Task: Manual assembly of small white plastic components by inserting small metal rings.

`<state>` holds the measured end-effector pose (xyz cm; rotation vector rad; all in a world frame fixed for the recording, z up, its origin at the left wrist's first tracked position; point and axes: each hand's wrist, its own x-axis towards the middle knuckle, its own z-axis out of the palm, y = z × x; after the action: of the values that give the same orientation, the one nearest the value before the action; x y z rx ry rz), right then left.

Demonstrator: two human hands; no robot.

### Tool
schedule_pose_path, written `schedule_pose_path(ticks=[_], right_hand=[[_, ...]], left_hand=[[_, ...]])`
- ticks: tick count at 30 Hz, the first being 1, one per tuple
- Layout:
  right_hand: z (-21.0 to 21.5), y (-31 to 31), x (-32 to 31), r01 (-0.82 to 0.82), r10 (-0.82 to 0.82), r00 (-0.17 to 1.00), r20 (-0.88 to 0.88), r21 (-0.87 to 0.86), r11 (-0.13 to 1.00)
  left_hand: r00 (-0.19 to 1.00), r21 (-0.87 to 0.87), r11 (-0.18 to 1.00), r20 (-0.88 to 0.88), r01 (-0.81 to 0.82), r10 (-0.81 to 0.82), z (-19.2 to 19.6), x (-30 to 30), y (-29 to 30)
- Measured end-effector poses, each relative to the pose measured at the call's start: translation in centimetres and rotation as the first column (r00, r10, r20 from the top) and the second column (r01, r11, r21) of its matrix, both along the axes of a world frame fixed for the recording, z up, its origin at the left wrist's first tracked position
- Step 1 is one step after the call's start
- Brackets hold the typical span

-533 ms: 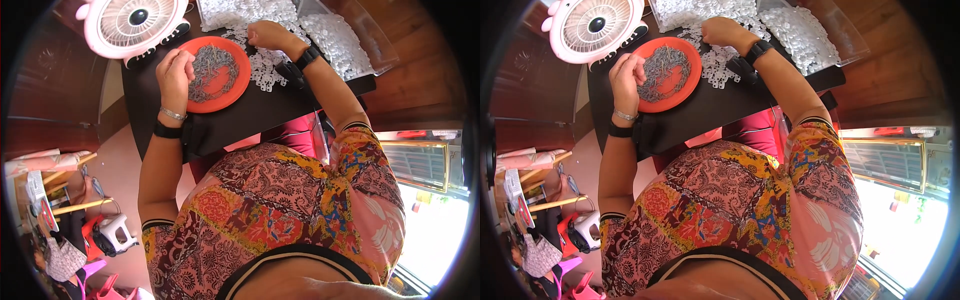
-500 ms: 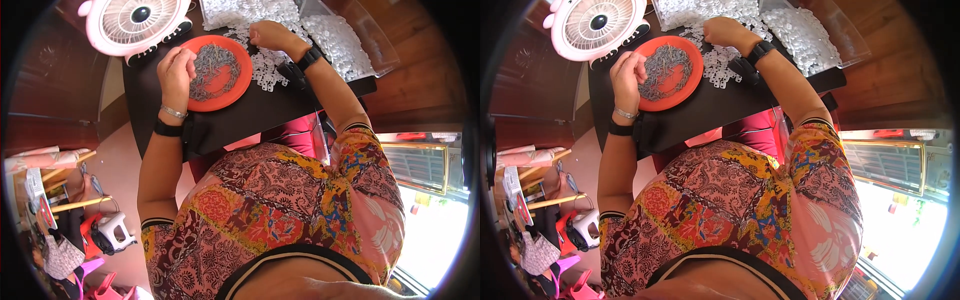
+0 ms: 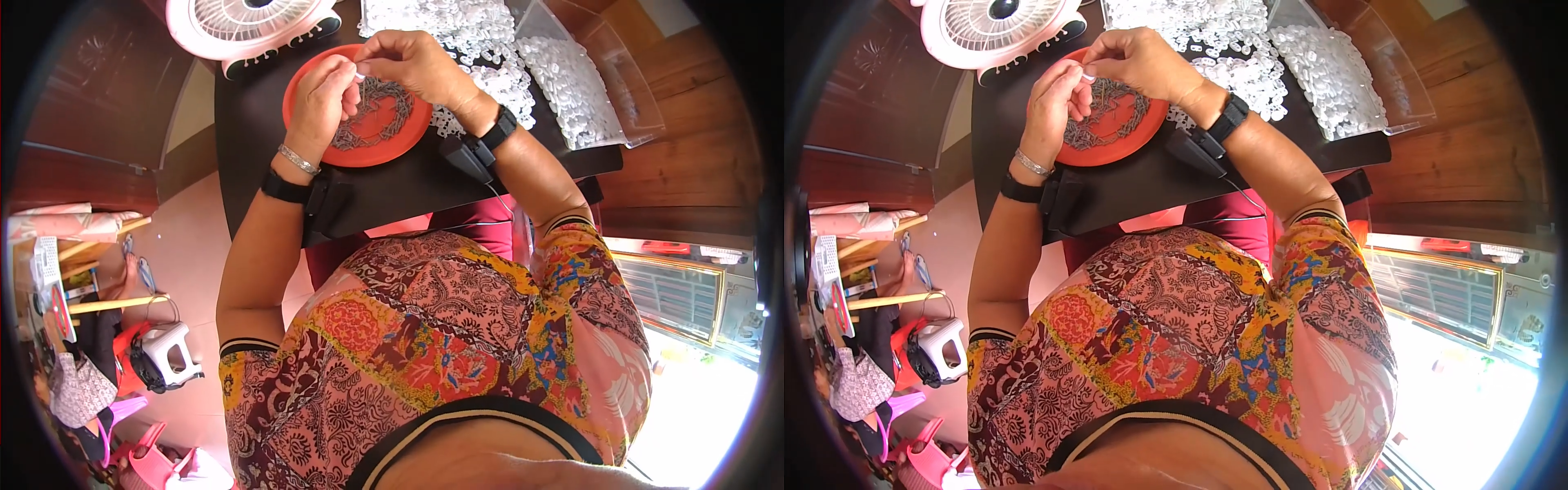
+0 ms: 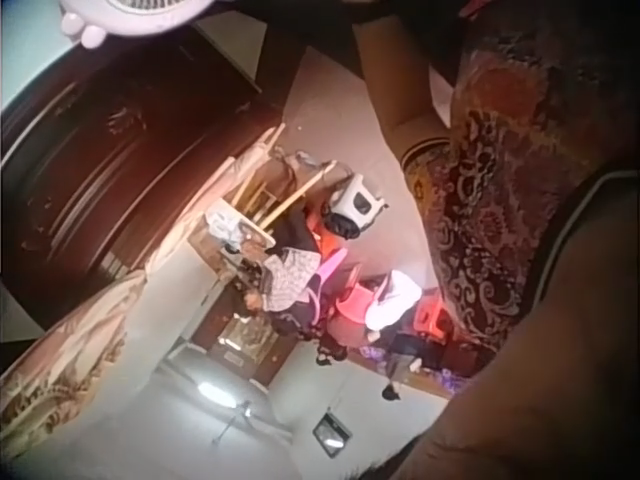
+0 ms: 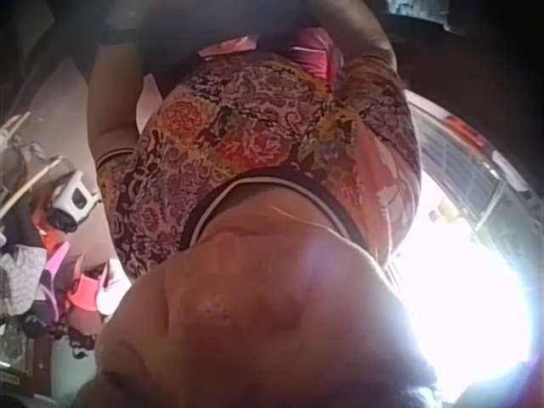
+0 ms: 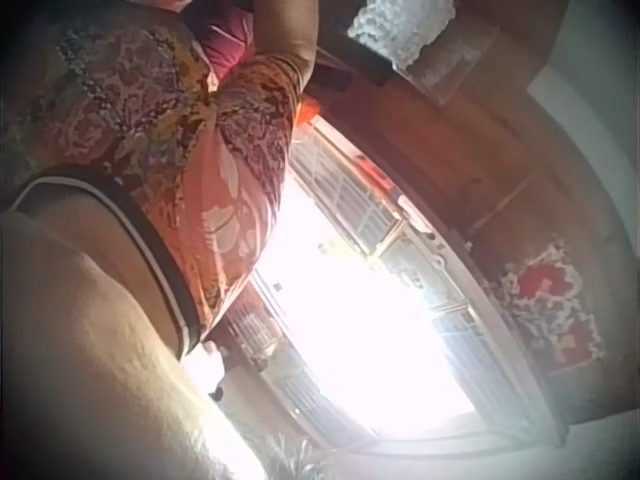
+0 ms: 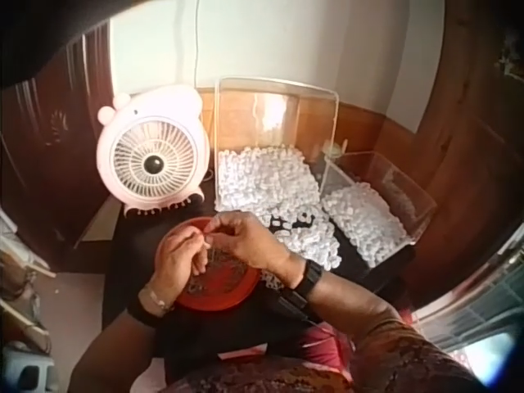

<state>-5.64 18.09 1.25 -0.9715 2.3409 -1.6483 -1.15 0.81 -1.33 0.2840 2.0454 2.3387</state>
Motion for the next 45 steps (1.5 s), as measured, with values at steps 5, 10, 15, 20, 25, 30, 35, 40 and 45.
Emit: schedule_pose_path(ticks=[5, 10, 15, 20, 25, 30, 35, 40, 45], right_hand=[[-0.8, -0.3, 0.3, 0.062, -0.061, 0.998, 0.012, -0.070, 0.996], [-0.2, -0.3, 0.8, 0.009, 0.018, 0.993, 0.119, -0.221, 0.975], [0.4, 0.2, 1.0, -0.022, 0.037, 0.996, 0.084, -0.175, 0.984], [2.1, 1.1, 1.5, 0.047, 0.212, 0.830, -0.515, 0.444, 0.895], [0.9, 0.6, 2.5, 0.080, 0.517, 0.626, -0.584, 0.707, 0.703], [0.4, 0.2, 2.6, 0.132, 0.602, 0.552, -0.577, 0.773, 0.620], [0.0, -0.5, 2.7, 0.161, 0.648, 0.514, -0.562, 0.805, 0.571], [-0.1, -1.4, 2.6, 0.159, 0.715, 0.523, -0.464, 0.877, 0.453], [-0.9, -1.3, 1.9, 0.062, 0.627, 0.645, -0.437, 0.848, 0.527]], left_hand=[[0.996, 0.028, 0.997, 0.046, 0.077, -0.078, 0.2, -0.2, -0.4], [0.980, 0.146, 0.971, 0.029, 0.188, -0.194, 0.7, 0.0, -1.0], [0.985, 0.108, 0.981, 0.047, 0.160, -0.166, 0.8, 0.2, -1.0], [0.998, 0.019, 0.999, 0.053, 0.037, -0.038, 0.5, 0.1, -1.3], [1.000, -0.005, 1.000, 0.014, 0.026, -0.026, 0.2, -0.1, -1.1], [1.000, -0.001, 1.000, 0.001, 0.024, -0.024, 0.2, -0.1, -0.9], [0.999, 0.055, 0.998, -0.043, -0.025, 0.027, 0.2, -0.2, -0.7], [0.998, 0.018, 0.999, -0.058, -0.027, 0.028, 0.4, 0.3, -0.6], [0.999, -0.037, 0.999, -0.040, -0.009, 0.008, 0.6, 0.1, -0.8]])
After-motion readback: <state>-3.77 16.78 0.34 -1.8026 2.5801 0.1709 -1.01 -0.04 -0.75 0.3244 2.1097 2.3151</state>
